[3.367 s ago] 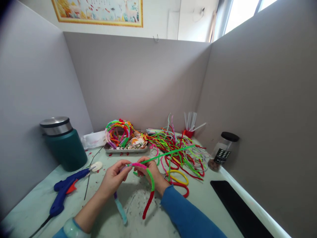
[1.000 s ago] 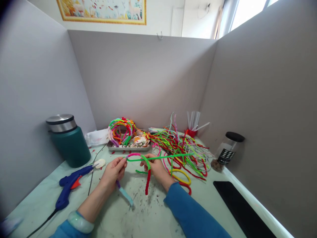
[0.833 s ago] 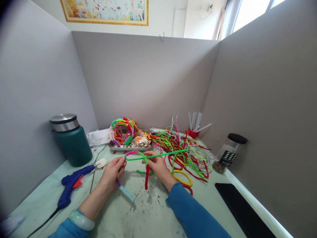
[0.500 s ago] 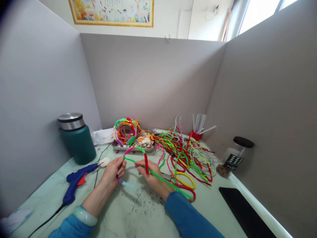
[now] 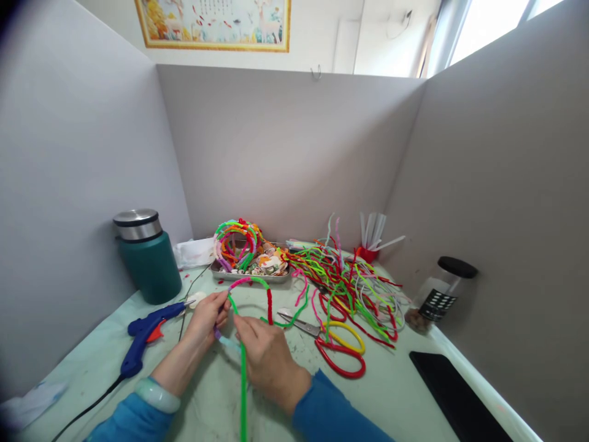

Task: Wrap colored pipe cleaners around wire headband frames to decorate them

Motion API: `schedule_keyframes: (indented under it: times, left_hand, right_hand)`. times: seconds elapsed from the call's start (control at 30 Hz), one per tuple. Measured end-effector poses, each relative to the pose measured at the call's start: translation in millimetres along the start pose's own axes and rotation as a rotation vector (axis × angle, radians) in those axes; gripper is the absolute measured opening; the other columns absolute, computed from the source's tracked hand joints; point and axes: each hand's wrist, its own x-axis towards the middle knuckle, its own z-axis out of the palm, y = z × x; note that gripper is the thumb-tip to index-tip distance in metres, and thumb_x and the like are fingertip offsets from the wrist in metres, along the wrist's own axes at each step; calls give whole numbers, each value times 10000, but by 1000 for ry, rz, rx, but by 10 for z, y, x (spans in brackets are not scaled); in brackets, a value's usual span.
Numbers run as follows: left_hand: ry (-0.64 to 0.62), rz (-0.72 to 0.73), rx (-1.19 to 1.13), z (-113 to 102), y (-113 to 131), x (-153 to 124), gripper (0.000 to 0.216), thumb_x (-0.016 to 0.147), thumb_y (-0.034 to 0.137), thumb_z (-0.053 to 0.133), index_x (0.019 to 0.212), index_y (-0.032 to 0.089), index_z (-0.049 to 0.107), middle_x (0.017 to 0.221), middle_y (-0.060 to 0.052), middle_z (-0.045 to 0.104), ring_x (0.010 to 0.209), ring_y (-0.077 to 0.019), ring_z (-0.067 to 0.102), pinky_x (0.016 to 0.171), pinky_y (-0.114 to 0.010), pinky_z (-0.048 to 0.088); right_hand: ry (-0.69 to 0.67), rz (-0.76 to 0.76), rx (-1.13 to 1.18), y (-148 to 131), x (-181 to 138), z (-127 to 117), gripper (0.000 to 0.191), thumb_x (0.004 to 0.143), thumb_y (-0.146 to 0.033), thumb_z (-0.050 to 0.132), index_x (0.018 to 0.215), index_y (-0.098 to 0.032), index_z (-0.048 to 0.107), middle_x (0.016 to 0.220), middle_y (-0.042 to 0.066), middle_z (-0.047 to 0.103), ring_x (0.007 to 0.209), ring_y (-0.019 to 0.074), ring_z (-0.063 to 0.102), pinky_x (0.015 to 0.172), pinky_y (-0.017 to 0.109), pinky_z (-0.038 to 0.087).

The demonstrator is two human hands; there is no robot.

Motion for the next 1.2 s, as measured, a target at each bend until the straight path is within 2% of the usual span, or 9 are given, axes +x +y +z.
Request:
schedule_keyframes:
  times: [0.1, 0.2, 0.37, 0.57, 0.8, 0.87, 0.97, 1.1, 1.2]
  left_hand:
    - [-7, 2, 63, -9, -3, 9, 318, 680, 409, 595, 547, 180, 420, 332, 109, 306, 255, -18, 194, 295, -165, 127]
    - [-16, 7, 128, 8, 7, -5, 297, 671, 409, 594, 575, 183, 427, 354, 104, 349, 256, -20, 199, 289, -163, 135]
    - [-32, 37, 214, 61, 27, -53, 259, 677, 407, 575, 656, 189, 436, 422, 93, 438, 268, -28, 237, 293, -166, 153]
    - [-55, 87, 304, 89, -34, -42, 260, 679, 406, 591, 679, 186, 451, 409, 88, 453, 296, -39, 284, 329, -170, 167]
    - [-409, 59, 397, 239, -43, -179, 287, 724, 448, 563, 709, 185, 449, 411, 74, 485, 317, -41, 289, 347, -165, 170]
    - [-416, 23, 392, 291, -25, -233, 303, 720, 470, 558, 711, 190, 441, 408, 77, 482, 296, -39, 261, 328, -171, 145]
    - [-372, -4, 366, 334, 1, -285, 326, 698, 486, 579, 689, 193, 436, 413, 82, 462, 286, -36, 250, 313, -175, 133]
    - [-352, -23, 338, 338, 12, -306, 336, 688, 494, 596, 701, 184, 465, 443, 78, 469, 279, -31, 267, 303, -176, 144]
    - [-330, -26, 348, 322, -6, -294, 309, 698, 464, 596, 702, 179, 477, 488, 70, 499, 271, -25, 282, 291, -172, 156]
  right_hand:
    - [-25, 76, 14, -162, 46, -28, 416, 831, -83, 405, 1240, -146, 450, 976, 126, 628, 872, 210, 590, 733, 315, 487]
    - [-4, 143, 53, -209, 120, -128, 308, 866, -152, 398, 1142, -171, 535, 894, 95, 643, 769, 185, 600, 662, 278, 472]
    - [-12, 430, 204, -311, 223, -360, 298, 922, -269, 328, 984, -181, 605, 670, 21, 631, 543, 119, 564, 573, 221, 426]
    - [-131, 370, 110, -460, 249, -454, 199, 850, -237, 440, 852, -166, 625, 722, 48, 642, 611, 141, 566, 557, 226, 390]
    - [156, 605, 589, -148, 374, -754, 374, 902, -419, 348, 985, -148, 591, 703, 29, 634, 479, 99, 555, 443, 195, 391]
    - [152, 603, 624, -51, 388, -779, 367, 888, -422, 381, 980, -141, 598, 658, 11, 608, 439, 86, 518, 418, 188, 377]
    - [15, 531, 575, 63, 358, -684, 283, 839, -366, 493, 1008, -164, 598, 606, -28, 568, 437, 81, 478, 418, 185, 375]
    - [-58, 314, 291, 199, 260, -488, 161, 808, -251, 562, 939, -185, 630, 778, 16, 641, 706, 138, 576, 645, 241, 444]
    - [-46, 254, 134, 294, 200, -435, 140, 830, -238, 546, 920, -185, 638, 869, 44, 644, 799, 157, 579, 721, 266, 431]
